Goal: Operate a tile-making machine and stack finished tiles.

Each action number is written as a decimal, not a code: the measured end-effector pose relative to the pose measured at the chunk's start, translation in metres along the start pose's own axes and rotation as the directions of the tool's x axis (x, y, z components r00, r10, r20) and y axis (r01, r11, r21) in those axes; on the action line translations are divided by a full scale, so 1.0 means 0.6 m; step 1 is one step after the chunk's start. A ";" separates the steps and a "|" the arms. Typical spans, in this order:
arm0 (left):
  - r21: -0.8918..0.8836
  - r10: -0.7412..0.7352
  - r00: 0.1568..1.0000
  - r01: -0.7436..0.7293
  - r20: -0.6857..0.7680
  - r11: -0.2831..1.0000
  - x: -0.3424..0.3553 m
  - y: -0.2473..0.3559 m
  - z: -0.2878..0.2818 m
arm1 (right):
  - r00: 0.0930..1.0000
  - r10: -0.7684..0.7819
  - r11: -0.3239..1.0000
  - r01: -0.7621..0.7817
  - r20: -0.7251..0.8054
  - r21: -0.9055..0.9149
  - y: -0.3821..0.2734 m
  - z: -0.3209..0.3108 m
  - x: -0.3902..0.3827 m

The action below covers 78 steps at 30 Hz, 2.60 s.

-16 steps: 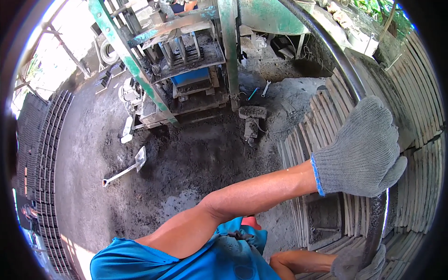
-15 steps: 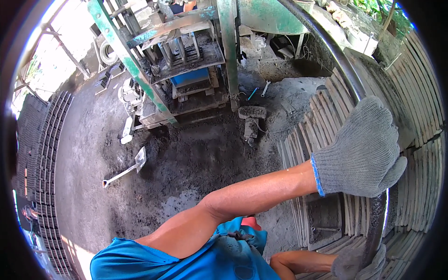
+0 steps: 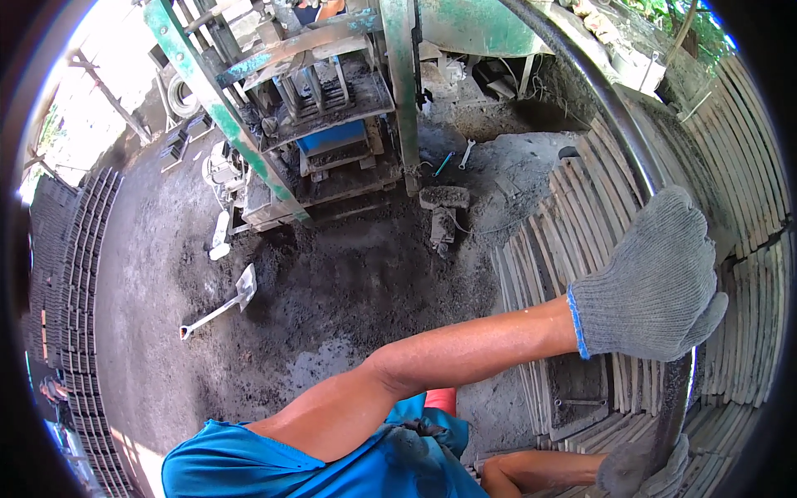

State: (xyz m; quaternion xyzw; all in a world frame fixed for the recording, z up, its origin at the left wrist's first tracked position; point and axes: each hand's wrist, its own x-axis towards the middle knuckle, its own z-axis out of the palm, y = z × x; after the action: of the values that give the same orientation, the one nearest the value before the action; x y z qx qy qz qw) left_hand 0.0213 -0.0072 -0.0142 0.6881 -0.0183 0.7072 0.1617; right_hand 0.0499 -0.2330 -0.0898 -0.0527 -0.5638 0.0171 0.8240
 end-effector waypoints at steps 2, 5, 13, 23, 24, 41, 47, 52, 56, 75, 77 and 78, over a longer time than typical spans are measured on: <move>-0.028 -0.009 0.996 0.011 0.088 1.000 0.007 0.003 -0.008 | 1.000 0.000 1.000 0.000 -0.009 0.003 -0.003 -0.009 0.001; 0.015 -0.031 0.983 0.029 0.182 0.999 0.018 0.007 -0.020 | 1.000 -0.011 1.000 0.011 -0.014 0.016 -0.003 -0.022 0.007; 0.005 -0.035 0.993 0.035 0.109 0.999 0.015 0.007 -0.024 | 0.999 -0.019 0.999 0.020 -0.035 0.029 -0.017 -0.051 0.018; 0.016 -0.040 0.997 0.039 0.064 0.999 0.010 0.007 -0.019 | 0.997 -0.055 0.998 0.055 -0.057 0.011 -0.020 -0.055 0.018; 0.016 -0.041 0.997 0.040 0.064 0.999 0.010 0.006 -0.018 | 0.996 -0.059 0.998 0.059 -0.060 0.006 -0.020 -0.056 0.017; -0.002 -0.040 0.990 0.041 0.135 0.999 0.001 0.003 -0.015 | 0.988 -0.119 0.991 0.113 -0.096 -0.070 -0.011 -0.038 0.015; -0.028 -0.068 0.984 0.073 0.163 0.997 0.005 0.007 -0.019 | 0.984 -0.144 0.988 0.136 -0.105 -0.077 -0.006 -0.029 0.018; -0.037 -0.045 0.995 0.048 0.085 0.998 0.007 0.005 -0.022 | 0.979 -0.170 0.984 0.161 -0.115 -0.082 -0.003 -0.022 0.019; 0.004 -0.033 0.999 0.033 0.013 0.999 0.001 -0.004 -0.028 | 0.974 -0.177 0.983 0.168 -0.143 -0.076 0.010 -0.021 0.013; -0.049 -0.030 0.997 0.034 0.068 0.998 0.003 0.003 -0.021 | 0.974 -0.225 0.893 0.207 0.002 -0.399 -0.011 -0.013 0.021; -0.024 -0.038 0.996 0.040 0.086 0.999 0.003 0.004 -0.022 | 0.975 -0.222 0.877 0.209 0.021 -0.434 -0.010 -0.013 0.020; -0.025 -0.038 0.995 0.041 0.087 0.999 0.002 0.003 -0.023 | 0.975 -0.221 0.867 0.210 0.029 -0.451 -0.010 -0.013 0.020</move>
State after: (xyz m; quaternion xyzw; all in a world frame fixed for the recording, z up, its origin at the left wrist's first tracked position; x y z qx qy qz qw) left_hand 0.0075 -0.0055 -0.0133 0.7160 -0.0211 0.6731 0.1838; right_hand 0.0615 -0.2385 -0.0809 -0.1797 -0.5449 -0.2068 0.7925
